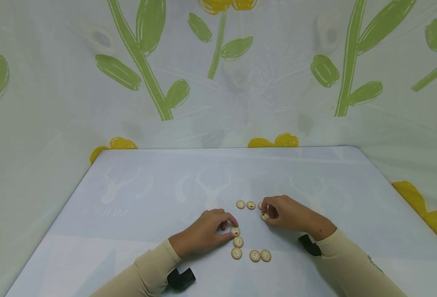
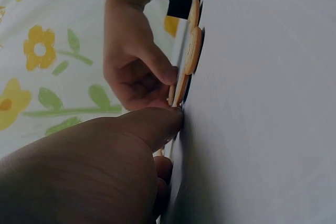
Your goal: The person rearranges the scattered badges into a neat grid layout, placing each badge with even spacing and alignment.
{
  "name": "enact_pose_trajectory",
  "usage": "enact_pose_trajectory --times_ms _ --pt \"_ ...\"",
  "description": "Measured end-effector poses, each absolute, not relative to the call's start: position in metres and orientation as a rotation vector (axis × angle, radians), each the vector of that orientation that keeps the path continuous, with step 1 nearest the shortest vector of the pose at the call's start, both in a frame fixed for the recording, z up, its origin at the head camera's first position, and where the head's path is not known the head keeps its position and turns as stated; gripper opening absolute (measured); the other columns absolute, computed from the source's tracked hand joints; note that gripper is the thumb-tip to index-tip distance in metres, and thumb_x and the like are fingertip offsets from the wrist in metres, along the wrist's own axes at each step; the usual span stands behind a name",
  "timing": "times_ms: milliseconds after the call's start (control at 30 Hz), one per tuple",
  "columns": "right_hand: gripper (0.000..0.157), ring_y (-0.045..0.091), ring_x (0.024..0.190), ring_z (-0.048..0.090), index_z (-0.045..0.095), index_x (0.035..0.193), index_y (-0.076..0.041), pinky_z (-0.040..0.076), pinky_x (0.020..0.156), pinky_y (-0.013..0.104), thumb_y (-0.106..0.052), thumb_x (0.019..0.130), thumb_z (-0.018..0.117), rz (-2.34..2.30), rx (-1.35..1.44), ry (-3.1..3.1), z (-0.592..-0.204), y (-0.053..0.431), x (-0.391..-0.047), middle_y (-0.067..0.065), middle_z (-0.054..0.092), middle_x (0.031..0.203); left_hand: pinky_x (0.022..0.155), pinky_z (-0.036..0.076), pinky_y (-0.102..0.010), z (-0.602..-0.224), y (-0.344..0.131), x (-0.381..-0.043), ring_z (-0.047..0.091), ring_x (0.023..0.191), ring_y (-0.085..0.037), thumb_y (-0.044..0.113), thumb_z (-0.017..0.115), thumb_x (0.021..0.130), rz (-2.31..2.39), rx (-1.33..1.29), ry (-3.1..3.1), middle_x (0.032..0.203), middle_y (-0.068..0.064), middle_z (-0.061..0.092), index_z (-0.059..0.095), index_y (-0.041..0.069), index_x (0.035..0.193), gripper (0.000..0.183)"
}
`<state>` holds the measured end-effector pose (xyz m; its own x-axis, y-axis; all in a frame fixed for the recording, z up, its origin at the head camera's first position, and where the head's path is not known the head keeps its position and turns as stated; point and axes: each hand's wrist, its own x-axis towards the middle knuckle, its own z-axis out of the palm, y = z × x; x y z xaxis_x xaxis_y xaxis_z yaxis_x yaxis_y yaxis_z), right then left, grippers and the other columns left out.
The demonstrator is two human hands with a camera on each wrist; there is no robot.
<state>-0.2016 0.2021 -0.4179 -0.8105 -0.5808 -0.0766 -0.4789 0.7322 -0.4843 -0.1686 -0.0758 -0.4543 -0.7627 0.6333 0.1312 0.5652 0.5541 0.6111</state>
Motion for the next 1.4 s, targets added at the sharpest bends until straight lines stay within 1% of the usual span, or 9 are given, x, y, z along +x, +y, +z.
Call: enact_pose_trajectory --times_ms 200,400,700,1067,1267,1400 --pt "0.022 0.004 0.066 0.049 0.062 0.104 -0.015 0.045 0.06 0.02 -0.012 0.086 0.075 -0.652 -0.819 2.701 -0.417 0.203 -0.201 -0.009 0.053 0.072 0.07 0.039 -0.019 -0.454 -0.076 -0.168 0.046 0.075 -0.003 0.024 0.075 0.091 0.993 1.033 2.677 0.081 0.01 0.052 0.07 0.023 0.108 0.018" --pt "0.023 0.004 0.066 0.05 0.063 0.106 -0.014 0.045 0.06 0.021 -0.014 0.087 0.075 -0.677 -0.82 2.663 -0.414 0.202 -0.2 -0.008 0.054 0.073 0.07 0.039 -0.019 -0.455 -0.076 -0.168 0.046 0.075 -0.003 0.025 0.075 0.091 0.993 1.042 2.677 0.081 0.01 0.051 0.07 0.023 0.109 0.018" --pt "0.018 0.004 0.066 0.051 0.063 0.103 -0.015 0.047 0.059 0.021 -0.014 0.088 0.073 -0.727 -0.856 2.604 -0.41 0.2 -0.195 -0.009 0.055 0.072 0.07 0.038 -0.019 -0.455 -0.075 -0.169 0.046 0.075 -0.002 0.028 0.074 0.092 0.961 1.045 2.697 0.081 0.012 0.05 0.069 0.025 0.11 0.019" --pt "0.02 0.003 0.069 0.051 0.063 0.101 -0.017 0.046 0.063 0.021 -0.015 0.086 0.076 -0.744 -0.91 2.543 -0.407 0.194 -0.19 -0.009 0.053 0.073 0.071 0.038 -0.018 -0.455 -0.076 -0.17 0.046 0.075 -0.002 0.029 0.075 0.091 0.959 1.044 2.7 0.081 0.013 0.05 0.069 0.026 0.11 0.02" --pt "0.02 0.006 0.072 0.053 0.064 0.101 -0.019 0.048 0.065 0.021 -0.016 0.086 0.077 -0.732 -0.892 2.518 -0.405 0.192 -0.187 -0.007 0.055 0.077 0.07 0.037 -0.018 -0.456 -0.076 -0.169 0.046 0.074 -0.002 0.029 0.074 0.091 0.96 1.052 2.699 0.081 0.012 0.051 0.069 0.026 0.11 0.02" --pt "0.02 0.005 0.073 0.053 0.065 0.101 -0.019 0.048 0.066 0.022 -0.018 0.086 0.078 -0.742 -0.883 2.484 -0.405 0.19 -0.185 -0.008 0.056 0.078 0.069 0.038 -0.018 -0.456 -0.076 -0.169 0.046 0.074 -0.002 0.027 0.075 0.091 0.973 1.071 2.702 0.081 0.011 0.051 0.069 0.024 0.11 0.02"
